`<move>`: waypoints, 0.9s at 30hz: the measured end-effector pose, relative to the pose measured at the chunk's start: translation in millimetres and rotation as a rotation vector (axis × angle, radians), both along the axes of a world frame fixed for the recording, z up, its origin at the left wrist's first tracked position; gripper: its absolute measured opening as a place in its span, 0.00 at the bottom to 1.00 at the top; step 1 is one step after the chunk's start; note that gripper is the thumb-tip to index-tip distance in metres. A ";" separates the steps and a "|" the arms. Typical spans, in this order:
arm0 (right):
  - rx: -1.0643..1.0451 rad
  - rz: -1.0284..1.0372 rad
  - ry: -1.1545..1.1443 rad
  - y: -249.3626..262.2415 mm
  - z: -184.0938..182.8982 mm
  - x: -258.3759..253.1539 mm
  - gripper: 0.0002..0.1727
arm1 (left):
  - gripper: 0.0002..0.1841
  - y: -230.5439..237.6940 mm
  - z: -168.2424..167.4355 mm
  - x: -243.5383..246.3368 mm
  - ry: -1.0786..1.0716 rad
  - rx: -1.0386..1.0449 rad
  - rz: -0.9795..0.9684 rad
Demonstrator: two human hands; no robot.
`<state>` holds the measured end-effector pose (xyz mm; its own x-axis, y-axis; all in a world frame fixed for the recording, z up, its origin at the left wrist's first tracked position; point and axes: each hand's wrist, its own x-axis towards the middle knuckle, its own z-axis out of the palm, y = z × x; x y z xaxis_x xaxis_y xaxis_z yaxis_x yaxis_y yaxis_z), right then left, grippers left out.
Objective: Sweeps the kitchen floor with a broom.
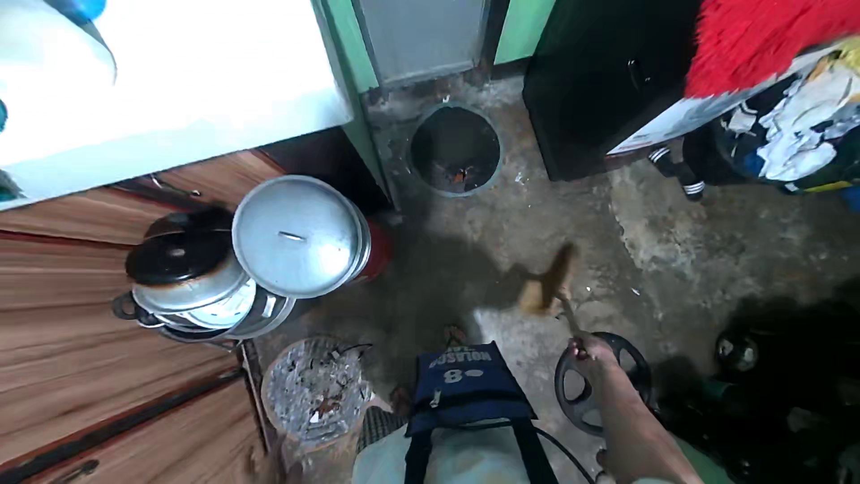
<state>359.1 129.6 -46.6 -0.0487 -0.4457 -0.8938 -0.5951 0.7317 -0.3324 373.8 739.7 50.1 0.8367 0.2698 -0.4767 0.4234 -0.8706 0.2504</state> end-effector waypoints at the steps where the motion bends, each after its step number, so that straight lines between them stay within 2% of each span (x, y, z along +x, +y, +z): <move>1: -0.037 0.014 -0.012 -13.3 9.6 3.1 0.11 | 0.30 0.5 -6.9 18.1 -0.082 -0.049 -0.055; 4: -0.103 0.023 -0.106 -40.7 35.3 7.2 0.12 | 0.29 -23.0 0.3 96.7 -0.303 -0.154 -0.226; 6: -0.114 0.076 -0.165 -47.5 56.1 18.3 0.08 | 0.28 -54.6 17.8 156.1 -0.458 -0.187 -0.316; 8: -0.098 0.158 -0.195 -48.7 72.6 41.7 0.12 | 0.26 -93.0 43.6 210.5 -0.601 -0.223 -0.389; 12: -0.070 0.285 -0.291 -31.6 89.9 123.6 0.23 | 0.25 -155.7 83.5 309.8 -0.654 -0.303 -0.481; 14: -0.108 0.422 -0.303 -14.5 93.9 171.3 0.28 | 0.24 -181.7 98.8 358.6 -0.686 -0.352 -0.552; 16: -0.164 0.599 -0.264 0.6 96.2 221.0 0.32 | 0.23 -205.1 105.3 412.0 -0.758 -0.313 -0.620; 20: -0.281 0.939 -0.060 2.0 85.6 317.2 0.36 | 0.21 -232.9 94.8 516.7 -0.767 -0.250 -0.659; 22: -0.337 1.055 0.047 -4.7 69.0 361.0 0.38 | 0.22 -242.0 84.8 556.9 -0.682 -0.211 -0.635; 25: -0.356 1.115 0.101 -11.6 37.8 425.8 0.37 | 0.26 -253.8 73.4 590.7 -0.494 -0.111 -0.541; 27: -0.335 1.118 0.104 -16.1 18.9 479.9 0.31 | 0.28 -262.6 66.2 595.8 -0.519 -0.004 -0.519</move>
<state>839.0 113.4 -27.7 0.4531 -0.4990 -0.7387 -0.8875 -0.3311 -0.3206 969.5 477.1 116.3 0.9746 -0.2232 0.0151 -0.2168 -0.9256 0.3102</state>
